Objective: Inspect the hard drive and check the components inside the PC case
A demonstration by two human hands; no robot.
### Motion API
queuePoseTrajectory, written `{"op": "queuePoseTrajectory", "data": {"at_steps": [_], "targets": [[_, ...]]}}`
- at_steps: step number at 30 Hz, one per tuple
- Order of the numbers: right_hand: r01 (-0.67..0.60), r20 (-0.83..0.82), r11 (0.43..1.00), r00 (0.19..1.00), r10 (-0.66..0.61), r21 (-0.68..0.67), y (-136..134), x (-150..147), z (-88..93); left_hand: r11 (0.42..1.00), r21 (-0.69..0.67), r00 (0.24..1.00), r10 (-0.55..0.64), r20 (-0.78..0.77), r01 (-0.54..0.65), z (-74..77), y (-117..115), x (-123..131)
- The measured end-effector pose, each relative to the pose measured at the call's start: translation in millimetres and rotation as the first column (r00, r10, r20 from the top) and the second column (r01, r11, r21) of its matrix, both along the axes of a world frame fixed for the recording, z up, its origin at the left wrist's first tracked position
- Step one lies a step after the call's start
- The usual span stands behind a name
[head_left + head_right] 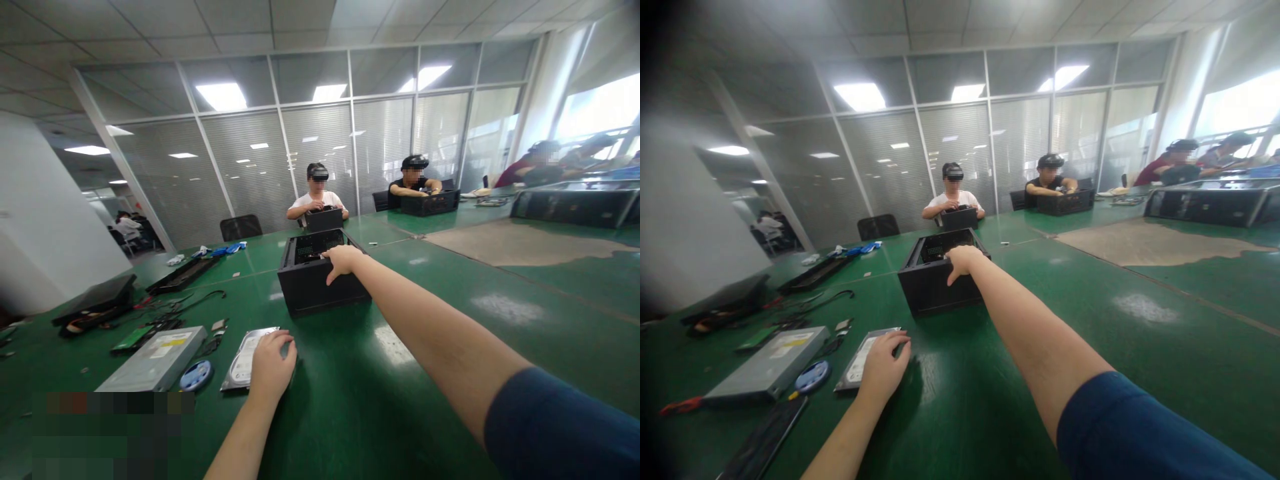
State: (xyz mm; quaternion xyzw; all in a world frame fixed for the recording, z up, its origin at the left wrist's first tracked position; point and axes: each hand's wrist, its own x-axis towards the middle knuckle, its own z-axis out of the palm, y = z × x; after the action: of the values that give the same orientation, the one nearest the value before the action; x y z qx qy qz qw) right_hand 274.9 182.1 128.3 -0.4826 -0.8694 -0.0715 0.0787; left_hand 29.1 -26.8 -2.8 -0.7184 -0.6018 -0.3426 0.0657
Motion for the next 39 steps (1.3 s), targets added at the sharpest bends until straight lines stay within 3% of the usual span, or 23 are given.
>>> {"op": "queuePoseTrajectory", "data": {"at_steps": [5, 9, 14, 17, 19, 21, 23, 27, 32, 35, 37, 39], "targets": [[0.106, -0.073, 0.994, 0.992, -0.103, 0.039, -10.1, -11.4, -2.7, 1.000, -0.020, 0.999, -0.001, -0.042, 0.000, 1.3, -0.2, 2.2], [0.173, -0.206, 0.964, 0.970, -0.131, 0.203, -46.5, -25.4, -17.8, 0.996, -0.039, 0.992, 0.074, -0.104, -0.079, 5.9, -8.5, 0.6], [0.065, -0.306, 0.943, 0.951, 0.041, 0.327, -115.2, -22.0, -75.5, 0.955, -0.078, 0.948, 0.272, -0.164, -0.288, 9.1, -14.6, -19.1], [-0.092, -0.523, 0.939, 0.810, 0.264, 0.331, -160.5, 8.6, -117.0, 0.916, -0.113, 0.914, 0.361, -0.187, -0.385, 9.1, -13.5, -28.9], [-0.179, -0.640, 0.956, 0.713, 0.288, 0.232, -187.3, 35.1, -133.9, 0.864, -0.186, 0.878, 0.431, -0.211, -0.468, 7.9, -12.6, -31.2], [-0.208, -0.713, 0.968, 0.656, 0.247, 0.143, -205.8, 56.9, -139.1, 0.790, -0.287, 0.839, 0.488, -0.240, -0.542, 5.9, -12.0, -31.4], [-0.190, -0.724, 0.972, 0.651, 0.228, 0.135, -212.9, 68.2, -136.5, 0.733, -0.364, 0.818, 0.515, -0.255, -0.575, 4.2, -11.5, -31.5], [-0.107, -0.671, 0.983, 0.719, 0.182, 0.151, -201.7, 63.4, -131.8, 0.701, -0.408, 0.810, 0.528, -0.254, -0.585, 6.4, -9.0, -35.9], [-0.099, -0.586, 0.995, 0.807, 0.073, -0.013, -188.9, 60.1, -139.8, 0.741, -0.413, 0.847, 0.490, -0.206, -0.530, 12.6, -6.4, -37.1], [-0.084, -0.606, 0.993, 0.795, 0.014, -0.087, -190.8, 64.8, -142.2, 0.813, -0.378, 0.897, 0.398, -0.194, -0.443, 14.8, -8.7, -22.3], [-0.083, -0.632, 0.988, 0.774, -0.019, -0.132, -193.2, 64.9, -141.9, 0.918, -0.216, 0.937, 0.297, -0.185, -0.334, 17.4, -12.6, -7.1], [-0.109, -0.629, 0.984, 0.777, -0.005, -0.143, -195.1, 62.1, -141.2, 0.959, -0.054, 0.950, 0.266, -0.164, -0.278, 20.9, -17.7, 7.5]]}}
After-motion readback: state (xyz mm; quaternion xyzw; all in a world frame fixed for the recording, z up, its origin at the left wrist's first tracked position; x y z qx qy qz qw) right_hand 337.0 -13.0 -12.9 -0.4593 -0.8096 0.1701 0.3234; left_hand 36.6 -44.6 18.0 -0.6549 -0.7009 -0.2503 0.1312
